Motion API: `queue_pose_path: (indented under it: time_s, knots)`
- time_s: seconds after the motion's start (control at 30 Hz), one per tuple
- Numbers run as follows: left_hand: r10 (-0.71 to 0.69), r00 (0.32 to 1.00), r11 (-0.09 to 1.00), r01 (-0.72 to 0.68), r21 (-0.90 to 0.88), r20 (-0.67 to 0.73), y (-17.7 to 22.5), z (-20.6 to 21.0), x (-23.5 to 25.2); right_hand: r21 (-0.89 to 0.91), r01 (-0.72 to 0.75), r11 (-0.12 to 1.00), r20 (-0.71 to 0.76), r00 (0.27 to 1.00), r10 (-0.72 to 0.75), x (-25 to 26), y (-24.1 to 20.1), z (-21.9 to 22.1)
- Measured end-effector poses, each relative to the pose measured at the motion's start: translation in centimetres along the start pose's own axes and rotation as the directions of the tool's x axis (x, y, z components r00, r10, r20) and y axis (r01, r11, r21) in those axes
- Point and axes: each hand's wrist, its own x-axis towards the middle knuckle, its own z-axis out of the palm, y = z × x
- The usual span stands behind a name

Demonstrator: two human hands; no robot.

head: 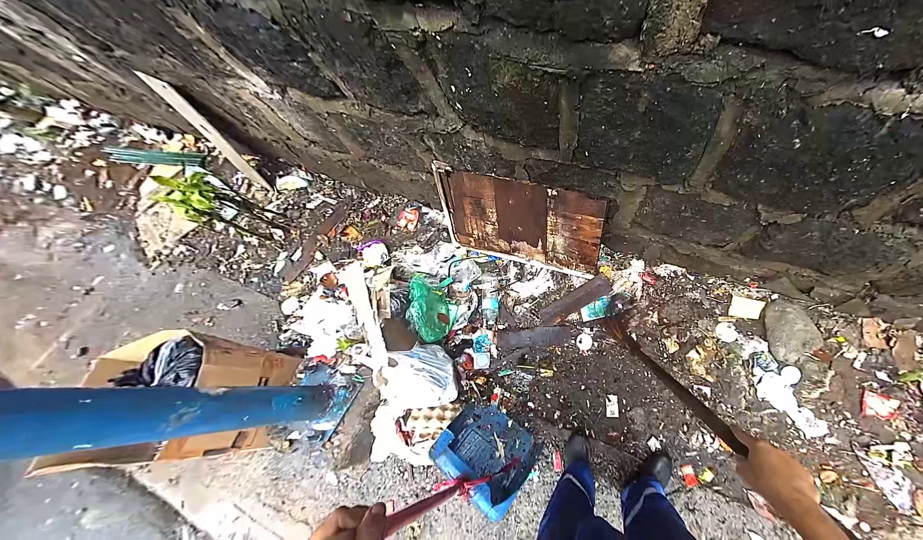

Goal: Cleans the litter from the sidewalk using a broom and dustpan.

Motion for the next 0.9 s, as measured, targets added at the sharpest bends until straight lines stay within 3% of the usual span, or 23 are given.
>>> queue_pose_path:
  time_s: [0.1, 0.23, 0.3, 0.4, 0.5, 0.57, 0.73, 0.9]
  knots:
    - [0.015, 1.0, 0.998, -0.016, 0.059, 0.012, -0.5, 0.8, 0.1, 0.048, 0.113, 0.992, -0.03, 0.993, -0.112, -1.7, 4.0, -2.4]
    - [-0.019, 0.999, 0.995, 0.017, 0.096, 0.029, -1.5, 1.4, -0.1, 0.037, 0.123, 0.992, -0.039, 0.992, -0.122, -5.3, 7.2, -3.9]
    - [-0.021, 0.999, 0.994, 0.018, 0.106, 0.027, -1.8, 1.6, -0.6, 0.02, 0.092, 0.996, -0.035, 0.995, -0.091, -5.3, 4.5, -1.5]
    - [-0.02, 0.997, 0.989, 0.009, 0.147, 0.07, -2.0, 2.0, -1.5, -0.045, 0.032, 0.998, 0.047, 0.998, -0.03, -3.0, -4.0, 4.5]
    - [-0.02, 0.993, 0.973, -0.007, 0.229, 0.116, -2.1, 2.7, -1.6, -0.116, 0.177, 0.977, 0.184, 0.971, -0.154, -2.9, -9.8, 6.9]
    - [-0.037, 0.99, 0.967, 0.002, 0.254, 0.134, -2.1, 2.9, -1.5, -0.044, 0.272, 0.961, 0.235, 0.938, -0.255, -3.0, -10.4, 6.1]
    - [-0.084, 0.984, 0.951, 0.031, 0.307, 0.16, -2.0, 3.1, -0.5, 0.013, 0.327, 0.945, 0.18, 0.929, -0.324, -6.0, -5.0, 2.2]
    - [-0.09, 0.978, 0.956, 0.032, 0.292, 0.186, -2.4, 4.1, 0.2, 0.02, 0.119, 0.993, 0.026, 0.993, -0.119, -9.8, 2.0, 1.8]
